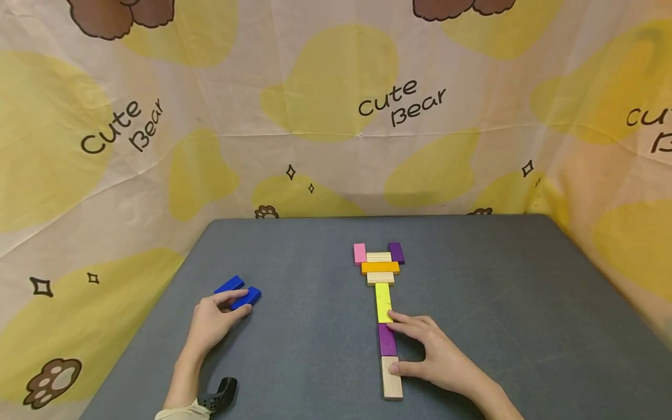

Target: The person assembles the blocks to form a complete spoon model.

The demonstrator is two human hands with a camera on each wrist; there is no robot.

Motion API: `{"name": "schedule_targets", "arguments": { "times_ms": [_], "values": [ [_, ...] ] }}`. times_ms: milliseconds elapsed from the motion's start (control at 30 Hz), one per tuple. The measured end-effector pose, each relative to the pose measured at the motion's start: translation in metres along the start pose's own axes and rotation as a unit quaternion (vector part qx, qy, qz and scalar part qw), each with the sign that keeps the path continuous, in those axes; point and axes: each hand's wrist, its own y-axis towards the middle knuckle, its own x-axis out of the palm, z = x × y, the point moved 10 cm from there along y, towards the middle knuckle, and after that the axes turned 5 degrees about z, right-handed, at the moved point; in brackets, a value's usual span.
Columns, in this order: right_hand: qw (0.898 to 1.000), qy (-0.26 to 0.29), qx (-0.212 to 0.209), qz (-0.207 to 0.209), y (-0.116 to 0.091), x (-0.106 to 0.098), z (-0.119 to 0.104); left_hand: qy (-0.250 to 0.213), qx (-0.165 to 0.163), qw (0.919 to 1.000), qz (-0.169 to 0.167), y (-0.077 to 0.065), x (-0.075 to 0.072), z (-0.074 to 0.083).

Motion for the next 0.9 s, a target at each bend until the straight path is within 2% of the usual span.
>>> {"name": "schedule_targets", "arguments": {
  "times_ms": [133,233,333,433,567,667,767,900],
  "values": [
    [1.0,-0.001,0.0,-0.003,0.001,0.001,0.0,-0.026,0.012,0.9996,-0.003,0.0,0.01,0.01],
    [1.0,0.0,-0.003,-0.003,0.0,0.001,-0.001,-0.068,0.031,0.9971,-0.016,0.002,0.028,0.028],
    [1.0,-0.001,-0.01,0.002,-0.001,0.0,-0.002,-0.113,0.06,0.991,-0.041,0.006,0.055,0.06],
    [1.0,-0.004,-0.011,0.005,-0.001,-0.001,-0.002,-0.136,0.092,0.9835,-0.076,0.013,0.084,0.098],
    [1.0,0.0,-0.001,-0.001,0.001,0.001,0.0,-0.135,0.118,0.9773,-0.113,0.029,0.12,0.143],
    [1.0,0.001,0.003,-0.003,0.002,0.001,0.002,-0.13,0.123,0.9755,-0.128,0.044,0.144,0.168],
    [1.0,0.003,-0.001,-0.002,0.001,0.0,0.003,-0.125,0.132,0.9736,-0.138,0.057,0.164,0.185],
    [1.0,0.007,-0.012,-0.001,0.002,0.0,0.003,-0.108,0.138,0.9746,-0.14,0.072,0.185,0.195]
  ]
}}
